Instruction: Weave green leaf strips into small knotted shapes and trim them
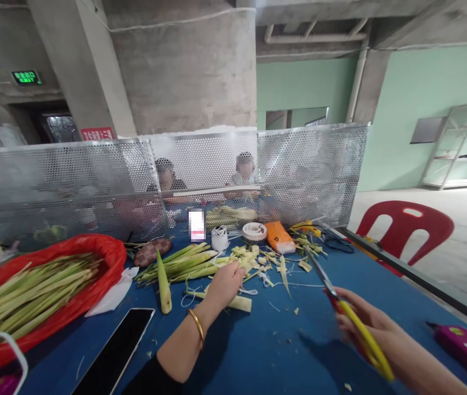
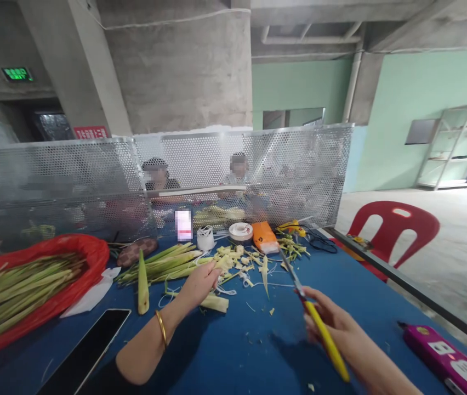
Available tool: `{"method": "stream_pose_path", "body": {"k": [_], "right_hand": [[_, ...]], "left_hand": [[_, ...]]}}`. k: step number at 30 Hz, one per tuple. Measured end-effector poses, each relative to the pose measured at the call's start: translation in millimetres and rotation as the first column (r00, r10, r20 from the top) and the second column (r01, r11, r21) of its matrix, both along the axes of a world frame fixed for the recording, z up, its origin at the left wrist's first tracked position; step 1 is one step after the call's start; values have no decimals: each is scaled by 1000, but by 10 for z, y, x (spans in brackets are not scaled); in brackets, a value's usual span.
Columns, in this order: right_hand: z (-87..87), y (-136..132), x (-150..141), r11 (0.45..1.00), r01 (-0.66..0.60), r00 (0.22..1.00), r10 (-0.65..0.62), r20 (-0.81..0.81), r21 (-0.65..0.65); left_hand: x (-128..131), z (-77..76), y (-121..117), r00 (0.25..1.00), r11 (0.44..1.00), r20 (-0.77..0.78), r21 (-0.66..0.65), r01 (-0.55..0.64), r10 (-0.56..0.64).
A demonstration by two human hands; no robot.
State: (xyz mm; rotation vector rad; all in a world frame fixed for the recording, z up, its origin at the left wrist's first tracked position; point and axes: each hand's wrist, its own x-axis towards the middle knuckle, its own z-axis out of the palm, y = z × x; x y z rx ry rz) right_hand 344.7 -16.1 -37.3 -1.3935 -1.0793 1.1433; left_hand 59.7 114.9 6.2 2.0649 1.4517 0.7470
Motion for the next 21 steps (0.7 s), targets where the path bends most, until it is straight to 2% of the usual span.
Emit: {"method": "stream_pose_path", "body": {"k": [2, 4, 5, 7, 9, 16, 21], "right_hand": [[123, 161, -279, 980, -195, 981, 194, -24, -37], [236, 327, -481, 936, -353, 930, 351, 106, -7], [274, 401, -556, 926, -377, 909, 370, 190, 2], [298, 512, -661, 927, -376, 875, 359, 325, -12], [258, 571, -719, 929, -368, 856, 358, 373, -46], [39, 633, -741, 940, -340, 870, 324, 371, -24], [-62, 703, -741, 946, -325, 889, 310, 337, -13]], "left_hand": [[-4, -21, 58, 999, 1000, 44, -16, 6, -5], [-36, -47, 106, 996, 999, 85, -33, 11, -8], [-59, -62, 126, 995, 999, 101, -42, 14, -10], [-103, -99, 158, 992, 997, 129, -68, 25, -16], [-124, -140, 182, 987, 994, 156, -103, 46, -30], [-13, -245, 183, 963, 966, 239, -194, 172, -124], [11, -267, 172, 958, 955, 242, -211, 209, -156]]}}
